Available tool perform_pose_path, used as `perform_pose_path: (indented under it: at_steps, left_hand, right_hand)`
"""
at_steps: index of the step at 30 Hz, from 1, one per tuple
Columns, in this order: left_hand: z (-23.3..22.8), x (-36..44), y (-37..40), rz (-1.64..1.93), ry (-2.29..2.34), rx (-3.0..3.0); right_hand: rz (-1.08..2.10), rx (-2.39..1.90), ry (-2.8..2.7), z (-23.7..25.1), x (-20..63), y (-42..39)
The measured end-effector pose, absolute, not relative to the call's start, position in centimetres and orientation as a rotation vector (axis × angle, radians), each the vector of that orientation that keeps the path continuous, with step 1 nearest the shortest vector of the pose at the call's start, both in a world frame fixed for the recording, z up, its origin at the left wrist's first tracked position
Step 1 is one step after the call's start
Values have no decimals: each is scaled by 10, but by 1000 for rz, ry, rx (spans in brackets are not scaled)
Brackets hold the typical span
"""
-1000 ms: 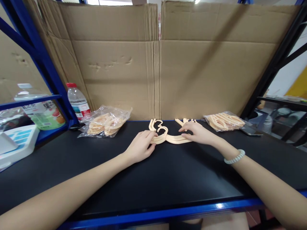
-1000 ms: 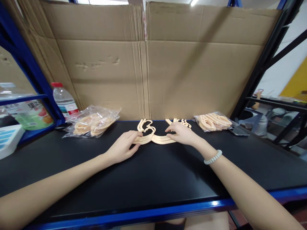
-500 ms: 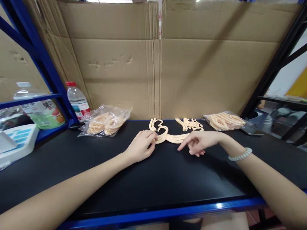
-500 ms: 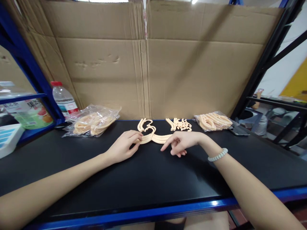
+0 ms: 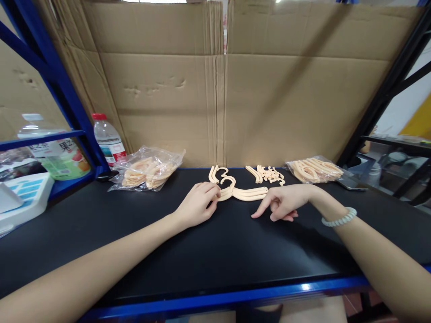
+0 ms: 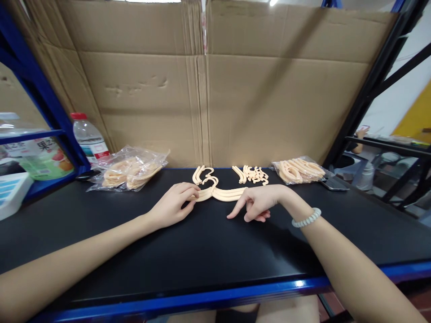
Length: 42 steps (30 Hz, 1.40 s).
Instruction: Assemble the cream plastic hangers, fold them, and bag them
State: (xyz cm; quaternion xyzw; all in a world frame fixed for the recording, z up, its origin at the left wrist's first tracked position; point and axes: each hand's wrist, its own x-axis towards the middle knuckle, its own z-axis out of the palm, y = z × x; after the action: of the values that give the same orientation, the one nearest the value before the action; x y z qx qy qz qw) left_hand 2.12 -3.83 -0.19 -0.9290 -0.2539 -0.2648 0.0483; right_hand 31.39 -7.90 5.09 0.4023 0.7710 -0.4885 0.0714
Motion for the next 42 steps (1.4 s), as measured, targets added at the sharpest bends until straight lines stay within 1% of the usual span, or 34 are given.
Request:
perform_pose_path:
  at_steps: [10, 36, 42]
  left_hand:
    - [-1, 21, -39, -815, -769, -2822]
    - [-2, 21, -38, -814, -771, -2829]
    - [-1, 21, -39, -805, -765, -2827]
  right_hand:
    - [-1430, 1227, 2312, 53, 319, -80]
    - [-1489, 1211, 2323, 46, 321, -76]
    - [-1535, 1078, 2171, 51, 312, -83]
